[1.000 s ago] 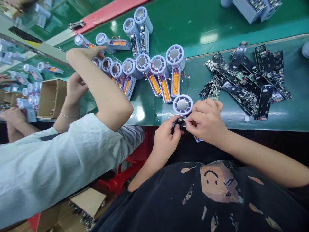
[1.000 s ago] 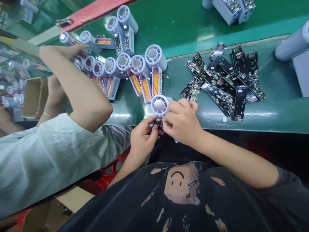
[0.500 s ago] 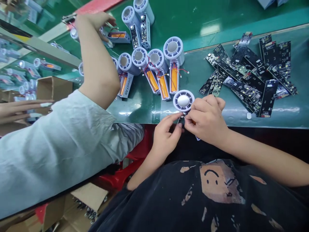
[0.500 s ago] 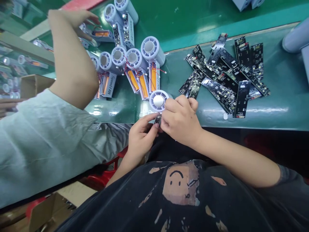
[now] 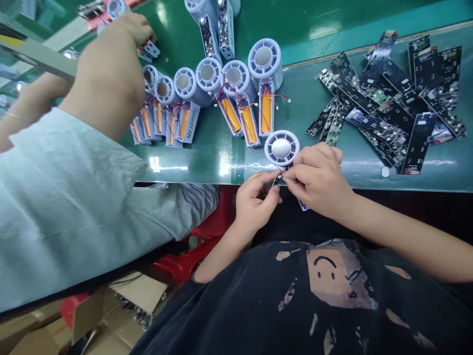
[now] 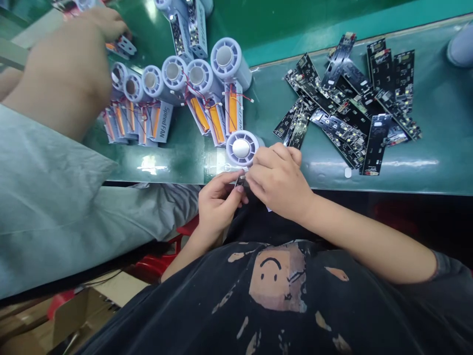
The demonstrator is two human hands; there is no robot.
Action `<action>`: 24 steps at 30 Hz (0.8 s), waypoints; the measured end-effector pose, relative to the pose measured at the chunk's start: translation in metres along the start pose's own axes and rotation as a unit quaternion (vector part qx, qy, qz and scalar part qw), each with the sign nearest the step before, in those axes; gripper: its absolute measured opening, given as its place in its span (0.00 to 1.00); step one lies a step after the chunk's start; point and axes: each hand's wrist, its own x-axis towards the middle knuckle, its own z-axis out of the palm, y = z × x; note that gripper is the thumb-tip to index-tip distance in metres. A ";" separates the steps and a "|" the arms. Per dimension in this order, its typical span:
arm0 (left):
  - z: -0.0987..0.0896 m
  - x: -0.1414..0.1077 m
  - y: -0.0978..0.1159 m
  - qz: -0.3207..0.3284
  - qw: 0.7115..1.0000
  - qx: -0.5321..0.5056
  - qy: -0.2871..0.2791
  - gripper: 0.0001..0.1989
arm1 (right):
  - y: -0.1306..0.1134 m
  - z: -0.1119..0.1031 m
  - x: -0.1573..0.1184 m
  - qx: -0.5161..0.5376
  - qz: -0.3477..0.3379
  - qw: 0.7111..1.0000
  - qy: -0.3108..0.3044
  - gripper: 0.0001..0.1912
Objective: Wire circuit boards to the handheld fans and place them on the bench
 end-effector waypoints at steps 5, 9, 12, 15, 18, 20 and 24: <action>-0.004 0.002 -0.001 -0.030 0.999 -0.031 -0.018 0.14 | 0.012 -0.022 -0.005 0.041 0.044 0.998 -0.012 0.19; -0.003 0.001 0.000 -0.036 0.997 -0.062 -0.035 0.17 | 0.018 -0.036 -0.002 0.022 0.076 0.991 -0.105 0.07; -0.002 -0.001 0.001 -0.046 0.996 -0.071 -0.039 0.18 | 0.019 -0.041 0.001 0.066 0.098 0.989 -0.091 0.08; -0.003 -0.002 0.000 -0.038 0.997 -0.060 -0.042 0.17 | 0.019 -0.043 0.000 0.080 0.112 0.981 -0.134 0.15; -0.005 -0.002 -0.002 -0.021 0.998 -0.042 -0.049 0.17 | 0.020 -0.045 -0.002 0.082 0.125 0.973 -0.178 0.14; -0.006 -0.003 -0.003 -0.015 0.998 -0.031 -0.052 0.17 | 0.022 -0.047 -0.002 0.083 0.131 0.979 -0.130 0.09; -0.006 -0.002 -0.003 0.010 0.999 -0.004 -0.054 0.19 | 0.020 -0.047 0.005 0.114 0.136 0.984 -0.034 0.09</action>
